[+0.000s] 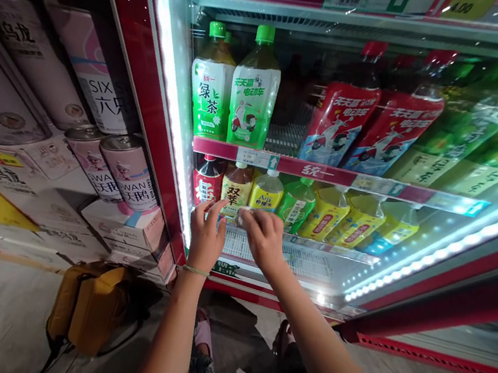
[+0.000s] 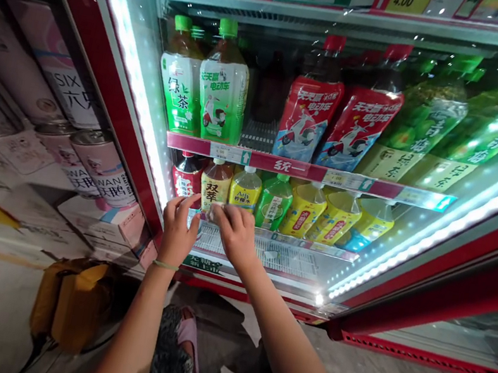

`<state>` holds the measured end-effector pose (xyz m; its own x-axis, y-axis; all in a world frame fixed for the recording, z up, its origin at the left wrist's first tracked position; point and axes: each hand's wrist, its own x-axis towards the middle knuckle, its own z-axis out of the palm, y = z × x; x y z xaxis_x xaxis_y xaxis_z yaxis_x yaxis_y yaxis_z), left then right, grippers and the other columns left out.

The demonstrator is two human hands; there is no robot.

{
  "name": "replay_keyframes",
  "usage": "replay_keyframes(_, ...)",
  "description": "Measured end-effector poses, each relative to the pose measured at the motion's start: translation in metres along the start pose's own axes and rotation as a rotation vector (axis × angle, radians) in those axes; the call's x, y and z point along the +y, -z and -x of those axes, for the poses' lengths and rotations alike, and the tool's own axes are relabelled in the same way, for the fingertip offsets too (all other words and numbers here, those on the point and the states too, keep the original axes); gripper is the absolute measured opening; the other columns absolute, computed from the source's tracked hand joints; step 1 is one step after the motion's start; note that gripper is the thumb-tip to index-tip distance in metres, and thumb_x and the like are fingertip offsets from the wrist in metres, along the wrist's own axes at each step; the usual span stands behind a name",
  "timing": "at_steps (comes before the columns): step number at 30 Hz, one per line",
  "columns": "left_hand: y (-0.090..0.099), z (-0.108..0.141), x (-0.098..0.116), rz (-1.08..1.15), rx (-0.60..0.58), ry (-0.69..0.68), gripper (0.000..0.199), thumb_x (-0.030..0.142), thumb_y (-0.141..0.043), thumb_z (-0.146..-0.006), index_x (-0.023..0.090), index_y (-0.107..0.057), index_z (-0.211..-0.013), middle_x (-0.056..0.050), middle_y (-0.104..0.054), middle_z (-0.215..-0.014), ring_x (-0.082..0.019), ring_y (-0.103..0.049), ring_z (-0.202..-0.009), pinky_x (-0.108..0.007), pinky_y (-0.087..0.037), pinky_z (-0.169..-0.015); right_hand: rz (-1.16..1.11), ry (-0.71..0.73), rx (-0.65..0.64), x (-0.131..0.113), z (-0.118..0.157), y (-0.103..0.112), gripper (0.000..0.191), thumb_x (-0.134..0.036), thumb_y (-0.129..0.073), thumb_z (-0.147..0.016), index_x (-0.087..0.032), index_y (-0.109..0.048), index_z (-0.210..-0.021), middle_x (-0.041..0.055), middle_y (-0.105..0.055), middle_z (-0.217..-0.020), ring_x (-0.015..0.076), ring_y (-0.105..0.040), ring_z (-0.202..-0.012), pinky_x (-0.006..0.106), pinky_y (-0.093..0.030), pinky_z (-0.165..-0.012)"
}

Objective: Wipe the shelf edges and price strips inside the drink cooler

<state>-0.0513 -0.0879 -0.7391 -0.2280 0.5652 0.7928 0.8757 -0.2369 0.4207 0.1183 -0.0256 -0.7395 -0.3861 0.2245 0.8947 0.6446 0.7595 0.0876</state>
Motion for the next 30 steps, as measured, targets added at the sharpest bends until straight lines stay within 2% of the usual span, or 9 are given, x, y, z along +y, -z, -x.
replay_keyframes(2,0.002,-0.001,-0.002,0.008,0.012,0.016,0.041,0.018,-0.053,-0.101,0.026,-0.056,-0.141,-0.012,-0.051,-0.13,-0.025,-0.053,-0.125,-0.047,-0.049,-0.11,0.004,0.115,-0.081,0.001,0.006,0.002,0.037,-0.016,-0.059,-0.099,-0.027,-0.065,-0.134,0.0075,-0.069,-0.113,0.021,-0.059,-0.106,0.034,-0.048,-0.091)
replay_keyframes(4,0.005,-0.001,-0.004,0.023,0.013,0.037,0.043,0.016,-0.053,-0.1,0.026,-0.056,-0.142,-0.012,-0.051,-0.13,-0.025,-0.053,-0.126,-0.047,-0.05,-0.11,0.021,0.094,-0.07,0.005,0.003,0.007,0.04,-0.015,-0.058,-0.099,-0.029,-0.064,-0.136,0.0066,-0.069,-0.111,0.0208,-0.059,-0.105,0.034,-0.048,-0.091)
replay_keyframes(9,0.011,-0.001,-0.011,0.035,-0.01,0.071,0.048,0.011,-0.051,-0.098,0.026,-0.055,-0.144,-0.012,-0.05,-0.131,-0.026,-0.052,-0.127,-0.049,-0.049,-0.11,0.059,-0.132,0.194,0.005,-0.029,0.007,0.037,-0.014,-0.063,-0.097,-0.027,-0.065,-0.133,0.0081,-0.062,-0.111,0.0198,-0.058,-0.101,0.036,-0.046,-0.093)
replay_keyframes(13,0.015,-0.001,-0.014,0.053,-0.012,0.081,0.046,0.012,-0.049,-0.1,0.027,-0.056,-0.143,-0.012,-0.05,-0.131,-0.025,-0.053,-0.125,-0.049,-0.049,-0.111,0.046,0.158,-0.029,-0.007,-0.021,-0.004,0.035,-0.016,-0.061,-0.099,-0.023,-0.064,-0.133,0.008,-0.067,-0.11,0.0211,-0.057,-0.103,0.034,-0.045,-0.087)
replay_keyframes(15,0.018,-0.001,-0.016,0.068,-0.021,0.084,0.046,0.012,-0.048,-0.1,0.028,-0.055,-0.143,-0.011,-0.05,-0.131,-0.024,-0.054,-0.125,-0.048,-0.049,-0.112,0.009,0.209,-0.109,-0.008,-0.017,-0.006,0.039,-0.014,-0.059,-0.099,-0.027,-0.063,-0.136,0.0069,-0.068,-0.111,0.0212,-0.058,-0.103,0.034,-0.044,-0.086)
replay_keyframes(20,0.023,-0.002,-0.018,0.085,-0.045,0.07,0.048,0.011,-0.045,-0.101,0.027,-0.053,-0.145,-0.011,-0.051,-0.132,-0.025,-0.053,-0.128,-0.049,-0.048,-0.114,-0.011,-0.109,0.115,-0.008,-0.036,-0.008,0.047,-0.014,-0.061,-0.098,-0.029,-0.059,-0.142,0.0097,-0.063,-0.114,0.0235,-0.057,-0.106,0.039,-0.043,-0.093)
replay_keyframes(25,0.025,-0.002,-0.02,0.094,-0.045,0.078,0.046,0.012,-0.044,-0.102,0.028,-0.055,-0.144,-0.011,-0.051,-0.132,-0.024,-0.054,-0.127,-0.049,-0.048,-0.115,-0.002,0.223,-0.108,-0.017,-0.025,-0.01,0.037,-0.015,-0.059,-0.099,-0.024,-0.063,-0.136,0.0087,-0.067,-0.111,0.0226,-0.056,-0.101,0.035,-0.043,-0.084)
replay_keyframes(26,0.026,-0.001,-0.02,0.093,-0.045,0.079,0.046,0.012,-0.044,-0.102,0.028,-0.055,-0.144,-0.011,-0.051,-0.132,-0.024,-0.054,-0.127,-0.048,-0.048,-0.114,-0.01,0.228,-0.129,-0.018,-0.022,-0.01,0.035,-0.016,-0.06,-0.099,-0.023,-0.064,-0.133,0.0087,-0.067,-0.111,0.0225,-0.056,-0.101,0.035,-0.043,-0.084)
replay_keyframes(30,0.028,-0.001,-0.023,0.087,-0.058,0.078,0.049,0.009,-0.045,-0.1,0.028,-0.053,-0.145,-0.011,-0.051,-0.132,-0.024,-0.054,-0.126,-0.048,-0.049,-0.114,-0.011,-0.093,0.061,-0.019,-0.032,-0.013,0.036,-0.015,-0.059,-0.099,-0.026,-0.065,-0.133,0.0095,-0.064,-0.112,0.0225,-0.056,-0.103,0.039,-0.043,-0.093)
